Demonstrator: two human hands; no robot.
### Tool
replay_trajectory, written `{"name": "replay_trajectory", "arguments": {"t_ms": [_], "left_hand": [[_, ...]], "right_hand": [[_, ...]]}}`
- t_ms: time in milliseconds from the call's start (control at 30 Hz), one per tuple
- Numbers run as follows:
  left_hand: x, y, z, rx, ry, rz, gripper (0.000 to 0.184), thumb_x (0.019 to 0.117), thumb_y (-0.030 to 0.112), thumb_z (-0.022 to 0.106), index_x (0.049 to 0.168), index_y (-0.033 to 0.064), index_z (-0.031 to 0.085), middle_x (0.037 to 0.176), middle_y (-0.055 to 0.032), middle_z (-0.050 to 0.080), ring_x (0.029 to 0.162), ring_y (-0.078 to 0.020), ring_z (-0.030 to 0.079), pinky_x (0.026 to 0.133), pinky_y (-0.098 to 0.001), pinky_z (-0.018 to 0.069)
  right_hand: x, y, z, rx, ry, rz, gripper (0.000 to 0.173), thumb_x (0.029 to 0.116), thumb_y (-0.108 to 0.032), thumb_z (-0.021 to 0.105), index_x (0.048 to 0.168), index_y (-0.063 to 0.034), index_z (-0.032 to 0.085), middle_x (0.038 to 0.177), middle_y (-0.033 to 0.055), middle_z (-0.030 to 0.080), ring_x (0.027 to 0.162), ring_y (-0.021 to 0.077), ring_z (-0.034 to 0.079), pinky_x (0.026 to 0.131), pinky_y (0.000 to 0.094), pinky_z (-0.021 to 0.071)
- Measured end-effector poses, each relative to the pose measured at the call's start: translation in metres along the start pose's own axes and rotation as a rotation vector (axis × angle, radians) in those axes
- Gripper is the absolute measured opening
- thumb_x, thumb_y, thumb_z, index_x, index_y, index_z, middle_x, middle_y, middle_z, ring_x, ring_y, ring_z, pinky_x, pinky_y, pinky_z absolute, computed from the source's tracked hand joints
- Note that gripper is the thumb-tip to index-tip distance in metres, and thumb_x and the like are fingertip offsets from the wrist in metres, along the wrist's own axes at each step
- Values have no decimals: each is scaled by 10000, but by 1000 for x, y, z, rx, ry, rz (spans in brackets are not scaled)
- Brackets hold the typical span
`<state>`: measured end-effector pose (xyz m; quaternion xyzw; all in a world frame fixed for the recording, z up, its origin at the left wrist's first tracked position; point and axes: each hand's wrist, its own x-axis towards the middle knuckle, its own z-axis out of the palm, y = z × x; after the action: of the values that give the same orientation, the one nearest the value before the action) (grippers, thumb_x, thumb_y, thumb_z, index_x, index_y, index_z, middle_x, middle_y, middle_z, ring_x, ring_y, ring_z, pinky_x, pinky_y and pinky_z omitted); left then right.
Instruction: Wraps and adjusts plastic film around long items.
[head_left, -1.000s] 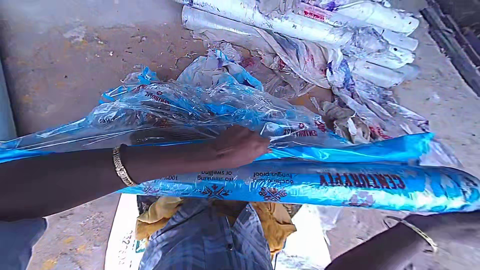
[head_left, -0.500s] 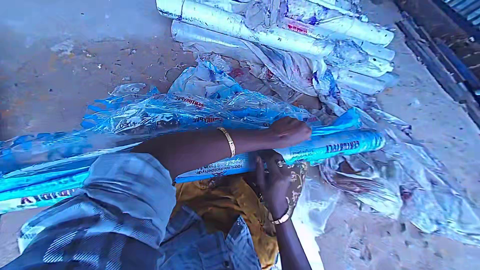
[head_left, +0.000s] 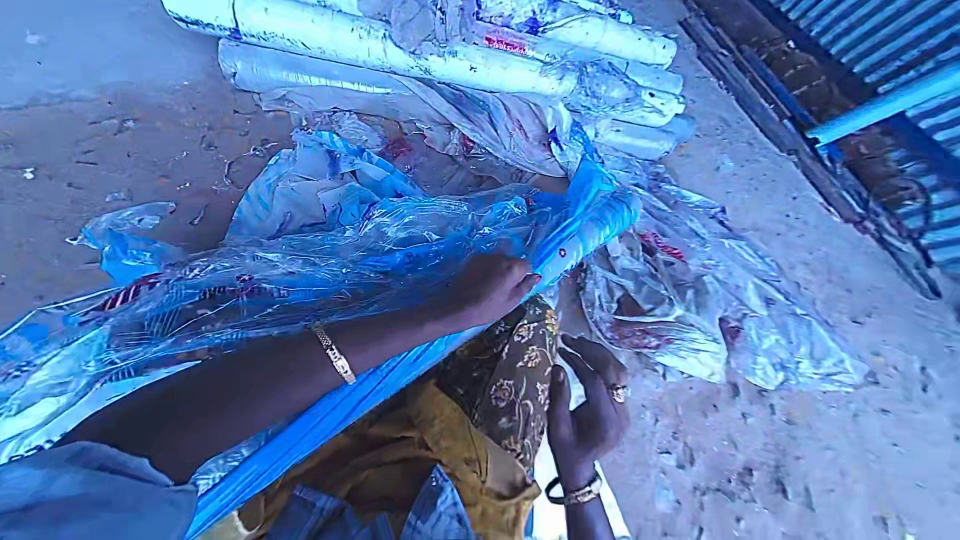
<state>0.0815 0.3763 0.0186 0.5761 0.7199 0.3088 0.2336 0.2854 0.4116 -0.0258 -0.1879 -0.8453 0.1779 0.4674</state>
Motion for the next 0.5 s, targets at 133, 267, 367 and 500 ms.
{"name": "replay_trajectory", "arguments": {"t_ms": [133,267,367,500], "left_hand": [[-3,19,6,-125,3,97,369,1072,208,513,844,-53,641,709,-129,567,682,-255,571,643,-425,451],[-12,32,10,-270,-52,166,351,1057,181,541,781,-21,620,637,-36,476,598,-126,453,574,-294,368],[-11,28,20,-298,-128,240,347,1045,156,561,755,-27,611,642,-51,498,615,-133,479,590,-301,384],[6,12,25,-241,-228,240,381,1065,190,533,757,-25,599,636,-36,480,594,-132,465,576,-306,382]], "right_hand": [[11,-12,-1,20,-85,-83,273,1034,-268,542,921,-62,680,1052,95,730,1195,199,603,1117,292,376],[0,-21,8,35,-117,-90,204,995,-197,596,891,-65,711,982,95,730,1137,208,637,1107,308,410],[-10,-21,9,-27,-103,-93,195,959,-139,616,847,-42,743,926,115,741,1044,232,672,1049,311,459],[-30,-5,29,-97,-122,-115,307,1002,-273,601,934,-27,771,1044,157,747,1133,296,647,1079,363,433]]}}
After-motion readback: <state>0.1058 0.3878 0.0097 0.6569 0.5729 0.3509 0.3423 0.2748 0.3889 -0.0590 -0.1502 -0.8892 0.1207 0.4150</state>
